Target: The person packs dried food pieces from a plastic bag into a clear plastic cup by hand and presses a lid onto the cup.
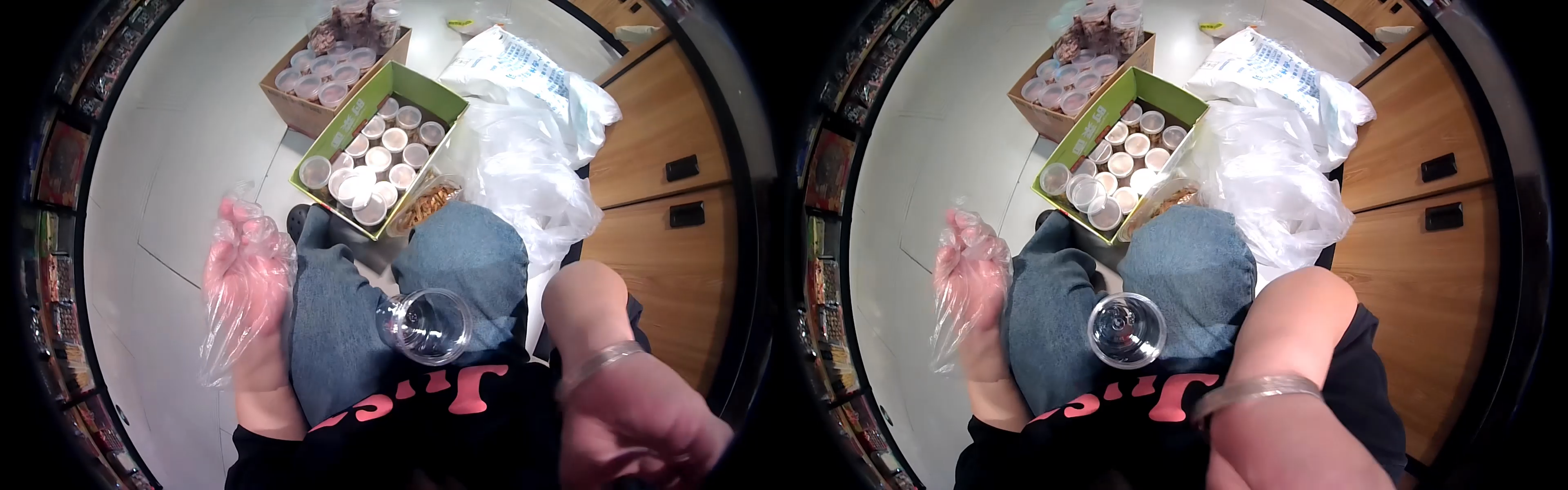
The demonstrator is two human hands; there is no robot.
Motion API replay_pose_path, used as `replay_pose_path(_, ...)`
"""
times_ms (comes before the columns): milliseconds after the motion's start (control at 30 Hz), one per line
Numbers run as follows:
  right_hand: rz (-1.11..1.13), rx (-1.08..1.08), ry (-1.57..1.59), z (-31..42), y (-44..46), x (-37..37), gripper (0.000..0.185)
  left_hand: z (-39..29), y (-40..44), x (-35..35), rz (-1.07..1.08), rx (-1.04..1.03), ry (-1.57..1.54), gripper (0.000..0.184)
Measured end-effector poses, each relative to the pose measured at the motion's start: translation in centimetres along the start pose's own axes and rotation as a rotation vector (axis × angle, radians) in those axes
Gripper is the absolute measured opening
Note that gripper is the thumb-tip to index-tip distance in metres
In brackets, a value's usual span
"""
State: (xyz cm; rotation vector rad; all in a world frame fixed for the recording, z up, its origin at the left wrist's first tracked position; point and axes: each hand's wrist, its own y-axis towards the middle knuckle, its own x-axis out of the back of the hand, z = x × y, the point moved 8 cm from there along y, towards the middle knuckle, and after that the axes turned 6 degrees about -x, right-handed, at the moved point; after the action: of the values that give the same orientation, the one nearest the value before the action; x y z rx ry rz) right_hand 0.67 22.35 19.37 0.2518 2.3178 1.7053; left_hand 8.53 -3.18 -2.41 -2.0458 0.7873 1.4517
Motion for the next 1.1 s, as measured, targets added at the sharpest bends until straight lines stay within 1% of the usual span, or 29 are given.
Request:
replay_pose_path(33,0.022,-0.006,0.178,0.7,-0.2,0.0,0.034,0.1,0.1,0.2,0.006,0.01,-0.009,0.035)
replay_pose_path(67,0.034,0.005,0.169,1.4,0.1,0.4,0.034,0.3,0.2,0.2,0.011,0.021,-0.023,0.035)
replay_pose_path(133,0.157,0.043,0.041,2.6,0.7,0.4,0.034,0.7,0.4,0.0,0.029,0.029,-0.034,0.035)
replay_pose_path(167,0.136,0.005,0.075,2.7,1.3,0.6,0.035,0.9,0.4,0.1,0.03,0.03,-0.04,0.035)
replay_pose_path(200,0.129,0.277,-0.346,4.8,1.6,0.3,0.036,1.1,0.5,0.3,0.026,0.04,-0.042,0.035)
replay_pose_path(233,0.117,0.121,-0.363,5.8,3.0,0.5,0.036,1.3,0.7,0.2,0.06,0.057,-0.036,0.035)
replay_pose_path(300,0.098,-0.042,-0.386,7.0,3.7,0.9,0.036,1.7,1.0,0.0,0.119,0.09,-0.02,0.034)
replay_pose_path(367,-0.032,0.429,-0.773,8.0,2.4,0.6,0.006,2.1,1.1,0.2,0.105,0.097,-0.018,0.034)
replay_pose_path(400,-0.037,0.43,-0.778,8.0,2.1,0.9,0.006,2.1,1.3,0.2,0.109,0.092,-0.018,0.034)
replay_pose_path(467,0.188,0.339,-0.597,7.5,0.8,0.3,0.032,2.2,1.4,0.4,0.094,0.094,-0.011,0.033)
replay_pose_path(500,0.342,0.025,-0.436,6.3,0.3,0.1,0.033,2.2,1.4,0.5,0.078,0.092,-0.015,0.033)
replay_pose_path(533,0.422,-0.3,-0.302,4.8,-0.9,0.0,0.035,2.2,1.4,0.5,0.076,0.092,-0.016,0.033)
replay_pose_path(567,0.537,-0.277,-0.323,5.3,-1.7,0.0,0.024,2.3,1.4,0.4,0.08,0.099,-0.027,0.032)
replay_pose_path(600,0.605,-0.41,-0.335,4.2,-3.0,0.5,0.028,2.4,1.4,0.3,0.086,0.103,-0.039,0.031)
replay_pose_path(667,0.646,-0.82,-0.417,1.0,-7.0,2.9,0.037,2.3,1.3,0.3,0.069,0.088,-0.035,0.031)
replay_pose_path(700,0.639,-1.009,-0.433,-0.1,-9.4,3.6,0.042,2.1,1.2,0.5,0.043,0.07,-0.03,0.031)
replay_pose_path(733,0.547,-1.311,-0.42,-0.9,-12.0,4.6,0.063,1.9,1.3,0.4,0.047,0.062,-0.027,0.031)
replay_pose_path(800,0.521,-1.584,-0.35,-1.3,-15.8,4.3,0.081,1.8,1.2,0.7,0.033,0.07,-0.047,0.031)
replay_pose_path(867,0.76,-1.546,-0.492,-1.5,-17.6,3.0,0.089,1.9,1.2,0.5,0.043,0.073,-0.043,0.031)
replay_pose_path(900,0.728,-1.528,-0.447,-1.8,-18.0,2.2,0.084,2.1,1.3,0.3,0.055,0.078,-0.047,0.031)
replay_pose_path(933,0.725,-1.525,-0.451,-2.1,-18.1,1.7,0.084,2.2,1.3,0.3,0.059,0.081,-0.045,0.031)
replay_pose_path(1000,0.785,-1.794,-0.173,-1.8,-20.3,0.2,0.077,2.3,1.4,0.6,0.02,0.06,-0.056,0.031)
replay_pose_path(1033,0.781,-1.76,-0.186,-1.9,-20.0,0.2,0.068,2.6,1.4,0.4,0.023,0.066,-0.057,0.031)
replay_pose_path(1100,0.735,-1.726,-0.174,-1.6,-19.6,0.6,0.067,3.0,1.2,0.0,0.012,0.041,-0.057,0.03)
